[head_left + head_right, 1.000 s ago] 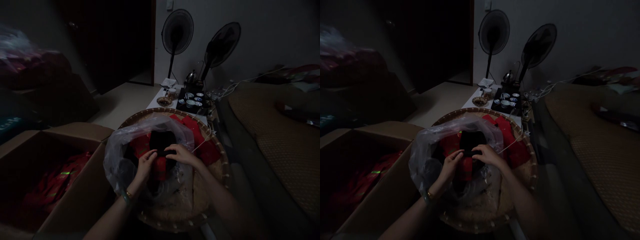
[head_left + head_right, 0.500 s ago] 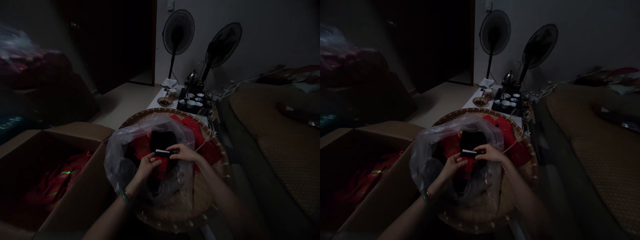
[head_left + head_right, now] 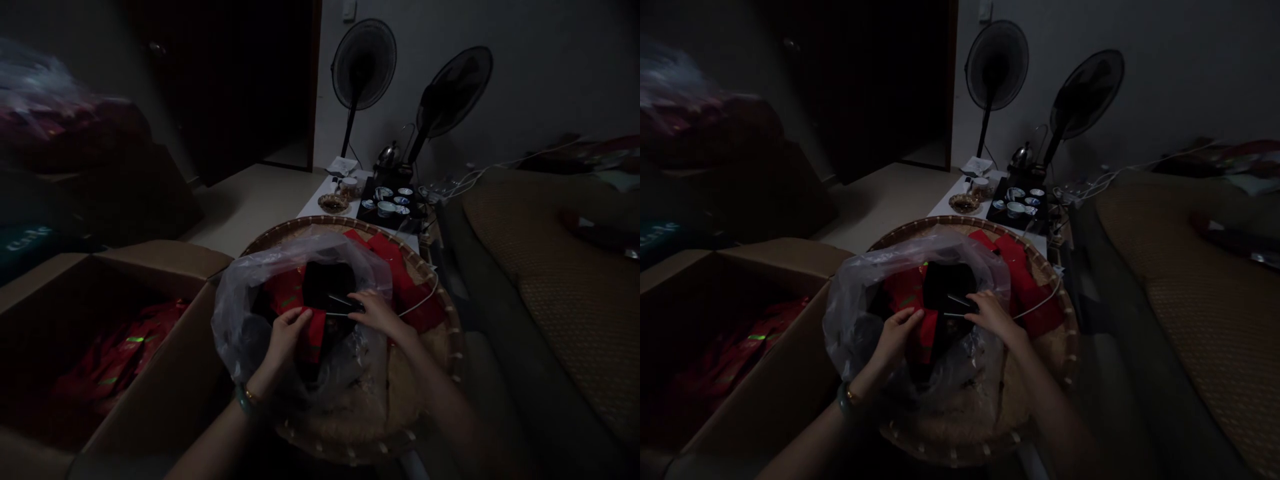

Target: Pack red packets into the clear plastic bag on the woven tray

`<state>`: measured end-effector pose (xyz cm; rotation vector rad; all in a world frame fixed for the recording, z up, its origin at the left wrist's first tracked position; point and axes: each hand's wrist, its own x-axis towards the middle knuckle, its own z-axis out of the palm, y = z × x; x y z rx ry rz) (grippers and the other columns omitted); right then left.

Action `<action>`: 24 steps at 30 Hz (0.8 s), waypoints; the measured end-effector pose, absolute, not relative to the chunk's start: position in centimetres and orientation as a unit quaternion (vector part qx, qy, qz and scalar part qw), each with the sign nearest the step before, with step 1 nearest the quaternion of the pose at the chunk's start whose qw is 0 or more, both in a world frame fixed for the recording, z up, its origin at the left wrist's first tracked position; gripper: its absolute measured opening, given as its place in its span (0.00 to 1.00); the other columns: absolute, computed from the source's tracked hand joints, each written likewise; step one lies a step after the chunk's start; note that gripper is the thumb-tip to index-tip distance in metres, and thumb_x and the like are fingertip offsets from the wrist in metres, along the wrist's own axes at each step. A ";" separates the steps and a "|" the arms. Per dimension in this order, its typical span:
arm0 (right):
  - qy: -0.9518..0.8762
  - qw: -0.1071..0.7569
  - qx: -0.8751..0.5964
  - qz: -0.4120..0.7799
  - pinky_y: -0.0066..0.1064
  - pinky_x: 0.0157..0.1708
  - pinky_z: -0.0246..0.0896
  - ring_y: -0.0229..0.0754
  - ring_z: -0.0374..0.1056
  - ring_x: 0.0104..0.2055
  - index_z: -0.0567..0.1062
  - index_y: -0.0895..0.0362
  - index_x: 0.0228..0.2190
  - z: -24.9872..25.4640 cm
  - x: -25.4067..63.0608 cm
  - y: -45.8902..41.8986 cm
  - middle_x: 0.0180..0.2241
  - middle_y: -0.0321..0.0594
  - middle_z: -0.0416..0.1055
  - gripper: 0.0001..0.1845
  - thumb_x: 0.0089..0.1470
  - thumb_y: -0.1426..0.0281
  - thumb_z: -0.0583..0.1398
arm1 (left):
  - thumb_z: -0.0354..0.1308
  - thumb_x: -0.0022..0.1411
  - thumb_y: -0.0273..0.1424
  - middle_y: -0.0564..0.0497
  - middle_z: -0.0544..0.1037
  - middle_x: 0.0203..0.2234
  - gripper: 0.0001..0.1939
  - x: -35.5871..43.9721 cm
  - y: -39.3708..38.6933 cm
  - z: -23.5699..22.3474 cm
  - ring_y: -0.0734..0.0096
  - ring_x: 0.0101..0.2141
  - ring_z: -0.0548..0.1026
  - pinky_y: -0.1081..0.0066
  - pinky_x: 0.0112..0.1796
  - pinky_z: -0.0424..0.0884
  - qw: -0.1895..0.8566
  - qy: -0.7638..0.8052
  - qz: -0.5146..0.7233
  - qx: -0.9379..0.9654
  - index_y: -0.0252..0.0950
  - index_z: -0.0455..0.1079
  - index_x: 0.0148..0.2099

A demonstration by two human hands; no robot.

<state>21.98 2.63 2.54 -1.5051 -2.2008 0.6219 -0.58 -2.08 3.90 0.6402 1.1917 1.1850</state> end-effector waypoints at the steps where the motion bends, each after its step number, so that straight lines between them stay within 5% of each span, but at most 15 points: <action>1: -0.777 0.231 -0.538 0.231 0.40 0.44 0.59 0.48 0.65 0.45 0.73 0.57 0.41 2.8 21.1 2.1 0.39 0.46 0.72 0.19 0.45 0.65 0.63 | 0.68 0.38 0.37 0.53 0.77 0.21 0.16 -0.5 -2.1 3.7 0.74 0.23 0.72 0.77 0.26 0.65 0.618 0.523 0.517 0.279 0.32 0.74 0.28; 5: -0.708 0.333 -0.511 0.355 0.29 0.30 0.61 0.40 0.68 0.34 0.74 0.55 0.37 3.8 16.7 0.2 0.34 0.40 0.73 0.14 0.50 0.62 0.59 | 0.68 0.38 0.37 0.54 0.75 0.20 0.15 -0.4 -2.5 3.3 0.76 0.22 0.69 0.78 0.25 0.63 0.629 0.507 0.523 0.274 0.33 0.73 0.27; 10: -0.667 0.395 -0.524 0.353 0.29 0.30 0.60 0.39 0.67 0.28 0.74 0.56 0.20 4.2 13.8 -0.9 0.23 0.38 0.71 0.10 0.48 0.64 0.60 | 0.67 0.40 0.36 0.55 0.73 0.18 0.13 -0.6 -3.2 3.9 0.77 0.20 0.67 0.78 0.24 0.61 0.636 0.500 0.530 0.254 0.32 0.73 0.26; 19: -0.636 0.350 -0.523 0.447 0.28 0.25 0.61 0.38 0.66 0.27 0.73 0.56 0.23 3.1 14.5 -1.3 0.23 0.36 0.71 0.10 0.47 0.62 0.58 | 0.65 0.43 0.37 0.49 0.78 0.26 0.16 -1.1 -3.8 2.9 0.71 0.27 0.72 0.76 0.29 0.65 0.652 0.491 0.496 0.295 0.33 0.76 0.34; 24: -0.536 0.395 -0.526 0.529 0.24 0.15 0.55 0.35 0.63 0.20 0.67 0.56 0.37 1.5 15.0 -0.4 0.23 0.34 0.68 0.19 0.48 0.56 0.55 | 0.67 0.42 0.37 0.49 0.79 0.29 0.16 -3.2 -4.0 4.3 0.71 0.29 0.73 0.75 0.30 0.67 0.651 0.487 0.524 0.254 0.34 0.76 0.35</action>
